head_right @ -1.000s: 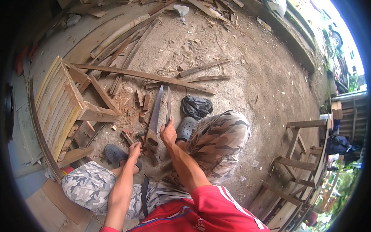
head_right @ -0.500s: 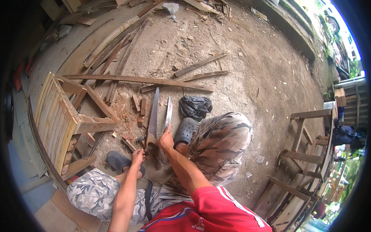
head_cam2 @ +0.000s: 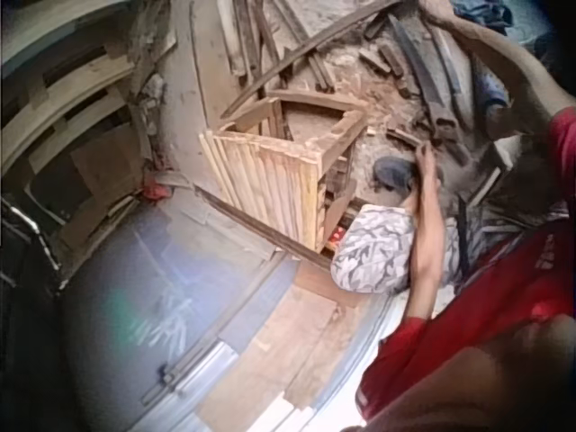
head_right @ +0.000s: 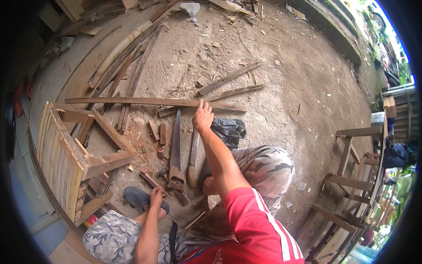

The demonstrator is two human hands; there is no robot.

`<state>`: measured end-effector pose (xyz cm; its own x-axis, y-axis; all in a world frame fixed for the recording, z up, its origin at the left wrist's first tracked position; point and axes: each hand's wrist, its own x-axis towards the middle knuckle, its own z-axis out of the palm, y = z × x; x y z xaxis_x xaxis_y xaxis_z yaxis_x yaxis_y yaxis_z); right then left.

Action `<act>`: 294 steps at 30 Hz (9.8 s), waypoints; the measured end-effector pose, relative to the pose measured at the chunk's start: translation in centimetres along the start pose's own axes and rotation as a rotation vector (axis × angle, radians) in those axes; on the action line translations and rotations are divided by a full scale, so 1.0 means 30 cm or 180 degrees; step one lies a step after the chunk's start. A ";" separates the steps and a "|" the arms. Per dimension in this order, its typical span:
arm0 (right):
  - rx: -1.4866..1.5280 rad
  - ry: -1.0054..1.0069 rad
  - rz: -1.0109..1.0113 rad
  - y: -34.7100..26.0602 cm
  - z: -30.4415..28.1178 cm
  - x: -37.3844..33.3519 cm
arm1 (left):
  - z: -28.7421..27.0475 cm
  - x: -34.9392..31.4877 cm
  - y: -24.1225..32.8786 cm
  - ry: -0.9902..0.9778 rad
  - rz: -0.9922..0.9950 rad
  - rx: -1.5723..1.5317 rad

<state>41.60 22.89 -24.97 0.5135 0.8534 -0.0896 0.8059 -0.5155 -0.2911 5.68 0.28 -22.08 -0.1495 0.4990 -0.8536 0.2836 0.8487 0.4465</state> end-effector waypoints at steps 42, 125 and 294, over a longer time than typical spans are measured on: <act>-0.0068 -0.0277 -0.0411 0.176 0.020 0.438 | 0.068 -0.009 -0.030 0.0120 0.0041 0.0079; -0.1216 0.0106 -0.3568 -0.376 -0.298 0.238 | 0.018 -0.123 0.258 0.0600 0.0401 -0.1278; 0.0790 -0.1963 -0.3296 -0.828 -0.971 -0.323 | -1.022 -0.779 0.630 0.1532 0.4042 -0.4010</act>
<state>25.19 25.18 10.87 -0.6142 0.7793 -0.1241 0.6377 0.3976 -0.6598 -14.53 10.03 14.52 -0.7248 0.6718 0.1528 -0.3253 -0.5292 0.7837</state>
